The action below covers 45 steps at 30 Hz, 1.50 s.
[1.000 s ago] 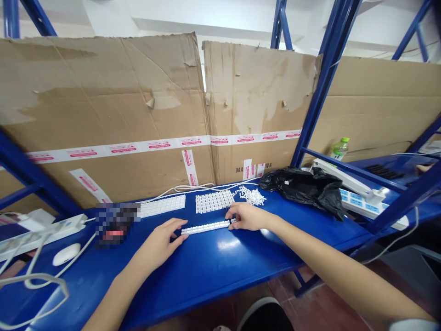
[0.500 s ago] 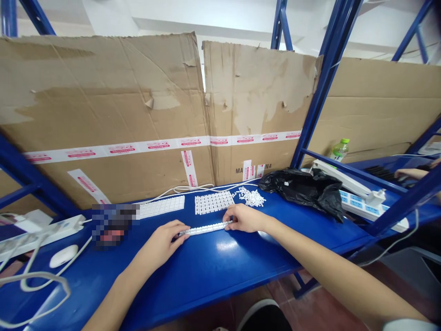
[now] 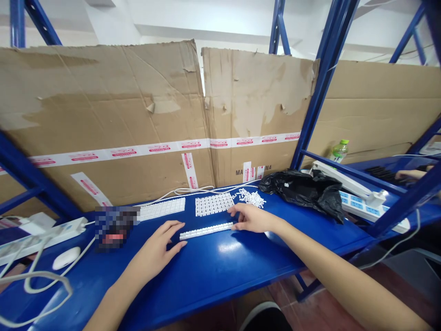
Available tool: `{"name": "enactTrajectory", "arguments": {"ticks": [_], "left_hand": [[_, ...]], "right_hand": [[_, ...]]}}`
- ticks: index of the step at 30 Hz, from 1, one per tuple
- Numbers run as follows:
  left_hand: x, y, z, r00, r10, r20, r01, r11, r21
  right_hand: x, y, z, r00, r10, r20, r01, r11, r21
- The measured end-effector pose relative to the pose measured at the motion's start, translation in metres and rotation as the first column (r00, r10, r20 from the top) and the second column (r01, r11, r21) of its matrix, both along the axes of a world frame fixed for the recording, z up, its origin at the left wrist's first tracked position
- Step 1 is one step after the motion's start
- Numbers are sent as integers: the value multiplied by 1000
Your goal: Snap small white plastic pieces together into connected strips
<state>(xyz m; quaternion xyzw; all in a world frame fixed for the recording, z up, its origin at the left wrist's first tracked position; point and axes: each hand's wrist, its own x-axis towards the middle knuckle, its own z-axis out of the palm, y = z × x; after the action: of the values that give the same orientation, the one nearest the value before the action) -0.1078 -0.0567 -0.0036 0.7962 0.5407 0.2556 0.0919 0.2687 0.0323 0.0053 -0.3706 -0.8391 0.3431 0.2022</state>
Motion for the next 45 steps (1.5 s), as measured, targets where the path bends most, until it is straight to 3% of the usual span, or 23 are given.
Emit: {"name": "enactTrajectory", "arguments": {"ticks": [5,9,19,32,38,45], "left_hand": [[-10,-15,-19,992,69,-108,-57,992,114],[-9,-20,-27,979,73,-188,-41,985,168],[-4,-22,-29,944,58,-324,15,976,219],[-8,-21,-29,948,59,-313,7,979,205],[-32,-20,-30,920,131,-369,-40,969,245],[-88,-16,-33,894,151,-421,-11,948,317]], "right_hand": [[19,-18,-6,992,-96,-88,82,985,-152],[22,-29,-12,978,-118,-172,78,972,-224],[16,-34,-15,964,-115,-238,47,961,-271],[1,-33,-17,958,-94,-270,-1,943,-333],[-20,-27,-15,961,-39,-274,-67,929,-365],[-65,-20,-5,965,27,-263,-146,882,-448]]}}
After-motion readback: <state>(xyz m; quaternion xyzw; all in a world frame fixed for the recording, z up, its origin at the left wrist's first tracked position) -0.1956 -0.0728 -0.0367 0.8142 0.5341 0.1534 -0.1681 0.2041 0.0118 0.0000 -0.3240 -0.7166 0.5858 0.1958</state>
